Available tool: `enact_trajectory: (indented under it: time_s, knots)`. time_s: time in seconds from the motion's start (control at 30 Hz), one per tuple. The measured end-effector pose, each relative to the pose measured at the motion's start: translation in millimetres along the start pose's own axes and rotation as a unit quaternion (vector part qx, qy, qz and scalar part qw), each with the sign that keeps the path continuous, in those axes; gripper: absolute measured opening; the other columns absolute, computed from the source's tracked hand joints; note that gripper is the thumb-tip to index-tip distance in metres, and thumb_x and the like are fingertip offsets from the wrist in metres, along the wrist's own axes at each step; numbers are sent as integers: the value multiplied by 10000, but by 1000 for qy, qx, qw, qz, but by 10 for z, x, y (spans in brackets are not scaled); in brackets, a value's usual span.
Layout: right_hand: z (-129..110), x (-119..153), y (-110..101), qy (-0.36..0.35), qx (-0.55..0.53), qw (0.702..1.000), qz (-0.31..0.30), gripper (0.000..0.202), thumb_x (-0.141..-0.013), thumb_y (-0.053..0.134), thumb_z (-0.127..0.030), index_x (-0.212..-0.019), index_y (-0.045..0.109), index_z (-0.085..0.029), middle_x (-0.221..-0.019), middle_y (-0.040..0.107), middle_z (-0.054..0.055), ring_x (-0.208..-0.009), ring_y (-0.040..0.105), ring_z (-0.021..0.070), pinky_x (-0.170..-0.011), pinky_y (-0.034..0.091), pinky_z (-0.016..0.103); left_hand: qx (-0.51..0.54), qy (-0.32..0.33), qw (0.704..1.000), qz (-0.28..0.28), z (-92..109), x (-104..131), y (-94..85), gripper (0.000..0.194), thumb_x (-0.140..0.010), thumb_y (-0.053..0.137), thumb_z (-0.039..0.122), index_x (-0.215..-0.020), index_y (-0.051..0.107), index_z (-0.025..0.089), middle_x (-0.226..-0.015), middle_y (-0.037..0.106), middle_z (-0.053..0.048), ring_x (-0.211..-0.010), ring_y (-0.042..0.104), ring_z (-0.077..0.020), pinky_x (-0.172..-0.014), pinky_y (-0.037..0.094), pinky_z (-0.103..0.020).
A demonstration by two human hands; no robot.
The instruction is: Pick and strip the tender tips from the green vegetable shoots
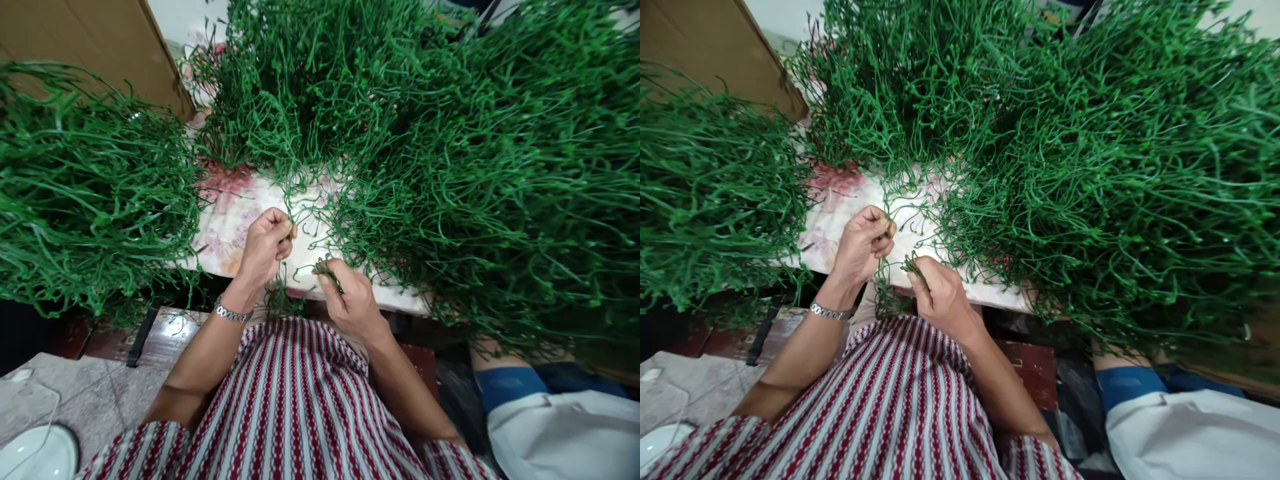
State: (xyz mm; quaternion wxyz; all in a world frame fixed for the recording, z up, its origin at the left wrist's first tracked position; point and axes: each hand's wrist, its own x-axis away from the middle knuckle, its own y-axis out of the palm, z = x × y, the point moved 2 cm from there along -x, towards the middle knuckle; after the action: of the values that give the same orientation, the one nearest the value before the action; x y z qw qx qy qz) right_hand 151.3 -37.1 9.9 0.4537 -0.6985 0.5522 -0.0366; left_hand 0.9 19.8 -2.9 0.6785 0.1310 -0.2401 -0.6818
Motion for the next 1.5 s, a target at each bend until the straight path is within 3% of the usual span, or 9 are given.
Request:
enact_trajectory:
  time_s: [0.1,0.3,0.5,0.77,0.87,1.03,1.17,1.43,1.5]
  knots:
    - [42,-18,-93,3,11,1000,14,107,-893,397,-162,-792,415,-195,-666,464,-5,-586,444,109,-556,366,219,-14,-22,1000,-4,4,83,10,192,-684,652,226,-724,476,158,-568,552,42,-317,214,24,-335,151,-134]
    - [100,-68,-495,36,51,990,124,98,-891,412,-181,-890,509,-177,-695,509,16,-616,522,117,-570,414,226,-31,-31,999,9,11,209,69,180,-667,659,227,-743,526,130,-550,567,25,-320,248,19,-343,152,-132]
    - [10,-250,-630,7,55,992,116,215,-907,411,-256,-982,585,-154,-667,551,24,-629,568,127,-591,441,234,-70,-36,997,10,-41,280,85,141,-691,632,224,-732,531,134,-532,547,35,-338,262,8,-354,154,-141]
    - [225,-432,-289,-73,-14,994,-76,425,-911,373,-438,-1134,530,-113,-950,609,114,-818,567,175,-737,462,306,-90,-49,994,-44,-16,354,102,220,-670,692,302,-698,551,135,-502,511,35,-371,295,-14,-373,169,-156]
    - [263,-352,-143,-71,-30,992,-101,475,-840,454,-552,-1024,540,-122,-866,582,85,-777,540,173,-704,447,292,-81,-59,995,-26,-39,363,125,283,-634,729,347,-679,543,139,-492,503,39,-365,296,-18,-366,171,-160]
    - [199,-255,-59,-32,35,994,-97,258,-862,489,-420,-827,492,-164,-774,493,33,-722,460,151,-658,392,260,-81,-18,996,-17,-77,367,125,282,-638,734,347,-671,542,144,-526,453,56,-407,300,-22,-383,204,-157]
    - [175,-243,-65,-40,91,991,-87,236,-866,485,-397,-824,510,-166,-799,443,46,-754,428,171,-668,382,279,-190,35,981,-36,-25,400,96,178,-718,660,281,-673,554,145,-573,476,37,-484,362,-48,-448,281,-162]
    - [125,-380,-96,-101,206,968,-101,82,-846,472,-208,-860,537,-159,-1258,427,156,-1127,381,279,-906,344,424,-376,89,921,-46,41,459,36,35,-738,536,138,-718,541,165,-642,518,26,-586,446,-87,-556,339,-181]
    - [106,-408,-63,-130,225,955,-143,119,-853,421,-149,-900,529,-155,-1156,513,143,-1046,458,247,-877,360,390,-406,92,909,-36,42,440,0,70,-710,522,107,-678,512,169,-617,492,38,-582,422,-87,-554,320,-182]
